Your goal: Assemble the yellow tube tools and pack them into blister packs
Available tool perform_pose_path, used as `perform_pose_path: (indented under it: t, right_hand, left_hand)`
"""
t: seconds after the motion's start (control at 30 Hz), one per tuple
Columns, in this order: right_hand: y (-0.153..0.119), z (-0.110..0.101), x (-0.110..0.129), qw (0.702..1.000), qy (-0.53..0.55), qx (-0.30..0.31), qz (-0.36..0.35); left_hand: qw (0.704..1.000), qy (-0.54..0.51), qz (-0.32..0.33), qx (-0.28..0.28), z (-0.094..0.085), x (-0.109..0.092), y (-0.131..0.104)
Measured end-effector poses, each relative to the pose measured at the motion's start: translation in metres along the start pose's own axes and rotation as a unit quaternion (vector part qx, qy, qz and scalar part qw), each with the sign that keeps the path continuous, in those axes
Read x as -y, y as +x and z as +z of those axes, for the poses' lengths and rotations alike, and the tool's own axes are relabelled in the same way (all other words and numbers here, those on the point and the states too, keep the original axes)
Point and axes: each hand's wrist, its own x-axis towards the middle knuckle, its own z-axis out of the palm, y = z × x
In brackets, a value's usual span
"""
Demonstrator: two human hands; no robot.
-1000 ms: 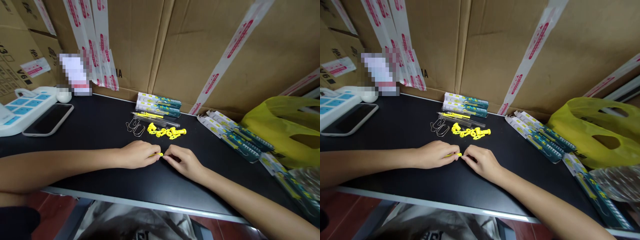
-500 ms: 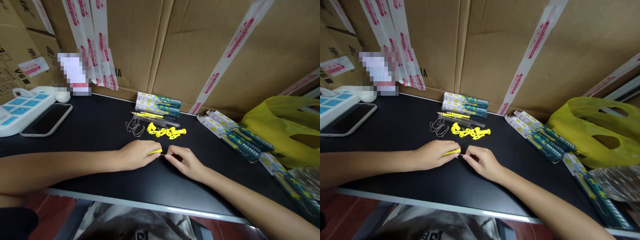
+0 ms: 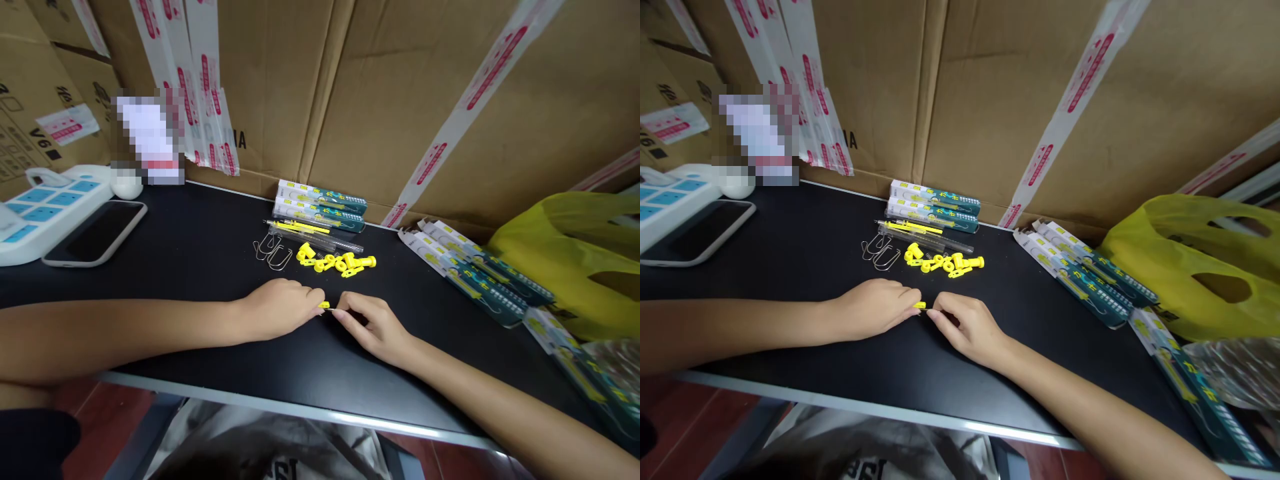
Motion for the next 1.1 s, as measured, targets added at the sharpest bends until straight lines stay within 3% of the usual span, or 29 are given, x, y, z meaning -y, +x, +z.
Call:
perform_pose_path:
  t: [0.4, 0.6, 1.1]
  right_hand:
    - [0.0049, -0.0010, 0.0057, 0.998, -0.001, 0.028, 0.052]
    - [0.0076, -0.0037, 0.0069, 0.998, -0.016, 0.063, 0.019]
    - [0.0043, -0.0008, 0.0032, 0.998, 0.044, 0.021, 0.041]
  left_hand:
    - [0.999, 0.011, 0.038, 0.027, -0.0006, 0.0000, 0.0011]
    - [0.999, -0.012, 0.008, 0.030, -0.0039, 0.0008, 0.0014]
    - [0.998, -0.050, -0.005, 0.034, -0.0036, -0.0010, 0.0008]
